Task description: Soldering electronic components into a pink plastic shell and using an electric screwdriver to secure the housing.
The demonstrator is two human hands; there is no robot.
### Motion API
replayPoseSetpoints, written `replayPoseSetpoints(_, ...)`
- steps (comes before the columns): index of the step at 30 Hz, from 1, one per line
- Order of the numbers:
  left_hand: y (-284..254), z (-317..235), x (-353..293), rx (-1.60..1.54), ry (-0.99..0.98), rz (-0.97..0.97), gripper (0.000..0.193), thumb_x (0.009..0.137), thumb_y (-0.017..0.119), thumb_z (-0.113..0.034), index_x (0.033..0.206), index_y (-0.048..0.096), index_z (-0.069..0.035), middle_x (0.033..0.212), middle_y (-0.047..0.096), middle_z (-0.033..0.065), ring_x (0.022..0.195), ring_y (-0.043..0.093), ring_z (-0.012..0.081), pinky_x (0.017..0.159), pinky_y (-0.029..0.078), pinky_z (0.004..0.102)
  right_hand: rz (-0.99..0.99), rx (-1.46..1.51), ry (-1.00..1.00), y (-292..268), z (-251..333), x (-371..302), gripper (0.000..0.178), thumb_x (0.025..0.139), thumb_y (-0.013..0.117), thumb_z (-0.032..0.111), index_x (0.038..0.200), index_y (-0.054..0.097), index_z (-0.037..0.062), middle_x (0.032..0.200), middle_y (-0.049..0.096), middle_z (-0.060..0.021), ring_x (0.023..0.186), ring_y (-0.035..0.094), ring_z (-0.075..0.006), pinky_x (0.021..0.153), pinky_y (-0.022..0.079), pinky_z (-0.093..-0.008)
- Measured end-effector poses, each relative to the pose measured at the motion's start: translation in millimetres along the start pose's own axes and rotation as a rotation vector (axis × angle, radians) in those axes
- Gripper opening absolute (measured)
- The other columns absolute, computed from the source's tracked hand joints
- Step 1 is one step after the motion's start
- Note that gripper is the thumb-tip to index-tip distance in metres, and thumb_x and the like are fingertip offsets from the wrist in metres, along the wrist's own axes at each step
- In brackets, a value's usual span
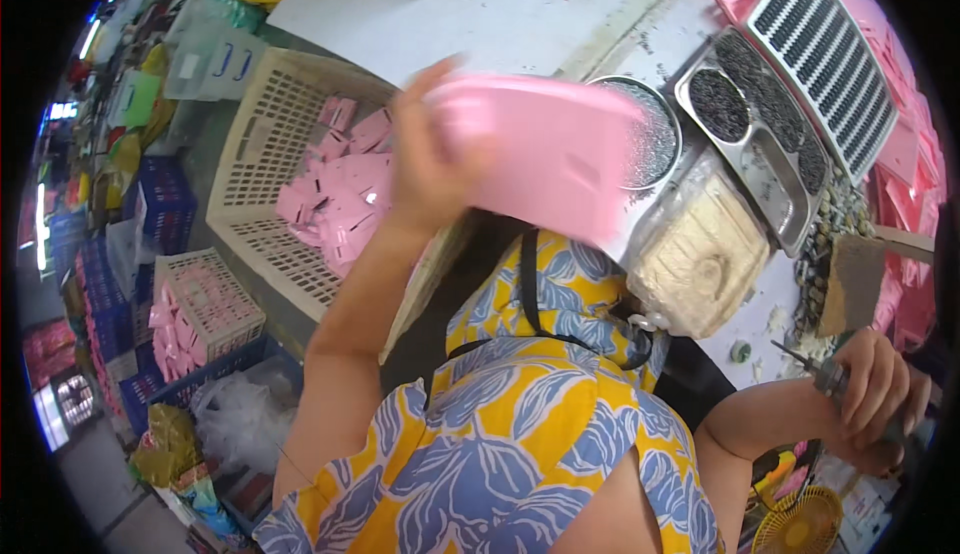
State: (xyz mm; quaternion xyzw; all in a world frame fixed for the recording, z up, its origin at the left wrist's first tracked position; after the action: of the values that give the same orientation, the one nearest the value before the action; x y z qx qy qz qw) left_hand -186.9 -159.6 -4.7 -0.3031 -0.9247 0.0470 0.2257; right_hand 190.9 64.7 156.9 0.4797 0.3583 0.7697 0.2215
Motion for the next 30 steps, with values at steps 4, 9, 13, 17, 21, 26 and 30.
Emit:
replayPoseSetpoints(4,-157.9,175.9,-142.8,-0.195,-0.717,-0.551,0.058,0.095,0.061,-0.028,0.143,0.044,-0.002,0.140,0.051,0.0155,0.119,0.057,0.0325,0.101,0.048,0.0421,0.026,-0.336,0.196,-14.2,-30.3,7.9,0.026,0.090,0.071,0.020,0.108,0.054,0.0121,0.054,0.052,0.0046,0.046,0.051,-0.0070,0.051,0.047,-0.0251)
replayPoseSetpoints(9,-175.5,231.1,-244.5,-0.601,-1.139,-0.920,0.056,0.098,0.060,-0.021,0.147,0.039,-0.004,0.146,0.043,0.0157,0.122,0.051,0.0263,0.097,0.051,0.0400,-0.167,-0.720,0.199,-37.2,-57.1,22.4,0.043,0.095,0.066,0.024,0.130,0.050,0.0037,0.071,0.053,-0.0008,0.053,0.045,-0.0105,0.057,0.041,-0.0297)
replayPoseSetpoints(13,-68.5,90.5,-77.0,-0.084,-0.383,-0.538,0.055,0.095,0.061,-0.006,0.146,0.043,-0.002,0.146,0.045,0.0127,0.120,0.054,0.0252,0.097,0.050,0.0370,-0.240,-1.071,0.102,-47.7,-53.0,31.4,0.068,0.090,0.074,0.020,0.144,0.040,-0.0046,0.090,0.059,-0.0070,0.078,0.058,-0.0152,0.077,0.048,-0.0324)
replayPoseSetpoints(17,52.1,-5.7,98.1,0.246,0.290,0.137,0.029,0.089,0.064,0.000,0.118,0.066,0.003,0.113,0.068,0.0131,0.097,0.066,0.0211,0.087,0.053,0.0335,-0.247,-1.286,0.045,-55.9,-36.6,19.0,0.085,0.088,0.074,0.016,0.155,0.026,-0.0027,0.119,0.058,-0.0120,0.109,0.058,-0.0204,0.100,0.045,-0.0367)
replayPoseSetpoints(21,156.0,37.1,252.5,0.623,0.246,0.506,0.030,0.090,0.068,-0.029,0.108,0.073,-0.006,0.109,0.071,0.0130,0.092,0.068,0.0275,0.081,0.054,0.0388,-0.313,-1.377,0.052,-65.3,-26.6,8.2,0.087,0.087,0.076,0.016,0.156,0.025,0.0010,0.135,0.053,-0.0174,0.121,0.054,-0.0249,0.107,0.041,-0.0410)
replayPoseSetpoints(26,280.1,65.5,373.3,1.055,0.489,0.415,0.050,0.091,0.063,-0.053,0.124,0.072,-0.017,0.152,0.044,0.0159,0.137,0.042,0.0358,0.106,0.038,0.0581,-0.452,-1.442,0.002,-74.8,-12.9,8.2,0.085,0.086,0.076,0.018,0.153,0.027,0.0003,0.135,0.054,-0.0193,0.122,0.055,-0.0272,0.108,0.041,-0.0407)
replayPoseSetpoints(30,361.8,72.8,410.8,1.140,0.312,0.479,0.069,0.093,0.051,-0.069,0.147,0.056,-0.026,0.168,0.018,0.0158,0.155,0.014,0.0405,0.116,0.014,0.0717,-0.513,-1.456,-0.016,-75.7,-4.6,11.6,0.094,0.084,0.079,0.021,0.157,0.022,0.0009,0.137,0.053,-0.0202,0.123,0.056,-0.0286,0.108,0.042,-0.0407)
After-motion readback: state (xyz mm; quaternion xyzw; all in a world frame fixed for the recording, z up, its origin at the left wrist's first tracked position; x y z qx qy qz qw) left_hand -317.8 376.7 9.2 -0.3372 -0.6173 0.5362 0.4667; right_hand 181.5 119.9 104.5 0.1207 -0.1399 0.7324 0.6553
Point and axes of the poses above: each hand's wrist, its own x-axis towards the middle knuckle, its own y-axis out of the palm, z = x × y, the point moved 4 cm from there along x, towards the middle knuckle
